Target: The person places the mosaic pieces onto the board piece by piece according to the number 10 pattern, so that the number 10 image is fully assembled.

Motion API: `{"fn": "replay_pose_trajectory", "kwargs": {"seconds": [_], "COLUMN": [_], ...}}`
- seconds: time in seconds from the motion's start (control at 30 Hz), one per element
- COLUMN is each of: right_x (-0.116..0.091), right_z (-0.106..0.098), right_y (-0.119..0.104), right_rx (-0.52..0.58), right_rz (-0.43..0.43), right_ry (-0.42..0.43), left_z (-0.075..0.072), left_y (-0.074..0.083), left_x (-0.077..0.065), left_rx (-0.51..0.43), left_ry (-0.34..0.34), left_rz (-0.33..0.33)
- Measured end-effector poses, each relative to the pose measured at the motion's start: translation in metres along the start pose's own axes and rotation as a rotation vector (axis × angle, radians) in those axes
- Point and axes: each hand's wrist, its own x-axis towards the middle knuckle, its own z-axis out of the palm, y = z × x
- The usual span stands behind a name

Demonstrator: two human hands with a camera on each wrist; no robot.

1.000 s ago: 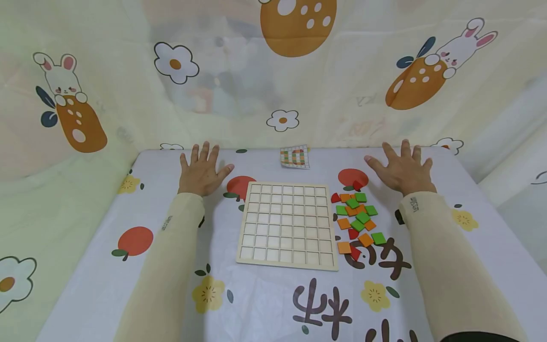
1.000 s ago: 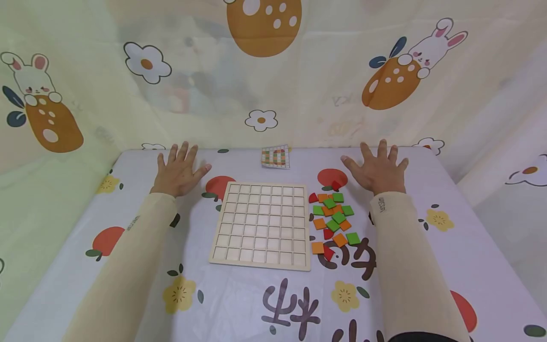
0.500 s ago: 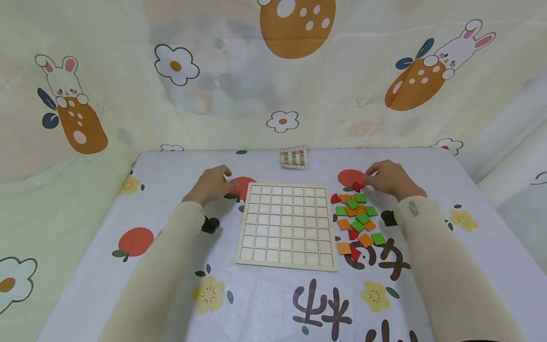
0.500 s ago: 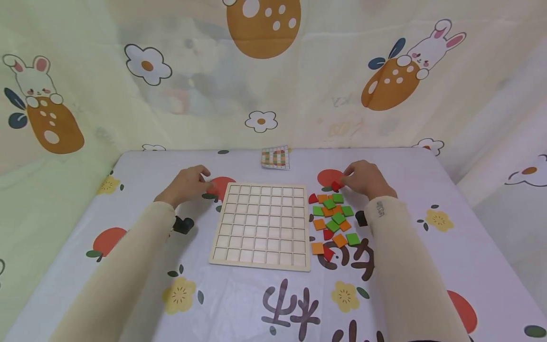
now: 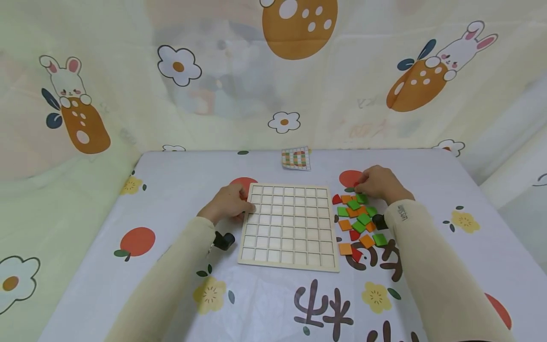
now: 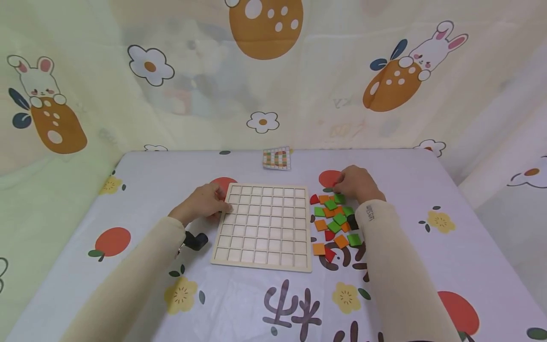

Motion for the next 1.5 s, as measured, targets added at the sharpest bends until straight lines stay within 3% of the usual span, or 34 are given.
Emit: {"fn": "replay_pose_trajectory", "kwargs": {"seconds": [0.3, 0.5, 0.67, 0.9, 1.33, 1.5], "right_x": [-0.002, -0.004, -0.007, -0.01, -0.022, -0.025], "right_z": [0.004, 0.008, 0.01, 0.014, 0.028, 0.038], "right_y": [-0.001, -0.001, -0.005, -0.017, -0.046, -0.057], "right_rx": [0.059, 0.098, 0.208, 0.482, 0.762, 0.877], "right_rz": [-0.021, -0.037, -0.055, -0.044, 0.007, 0.073], "right_ry": [0.024, 0.1, 0.129, 0.039, -0.078, -0.127], "left_z": [0.008, 0.01, 0.01, 0.01, 0.012, 0.012], "left_y": [0.0, -0.006, -0.012, -0.013, -0.011, -0.011], "left_x": [-0.005, -0.003, -0.002, -0.001, -0.006, -0.006], "left_rx": [-0.066, -0.138, -0.207, -0.238, -0.267, -0.293], "left_ry": [0.024, 0.023, 0.024, 0.048, 0.065, 0.061], "left_rz": [-0.013, -0.017, -0.035, -0.055, -0.077, -0.084]}}
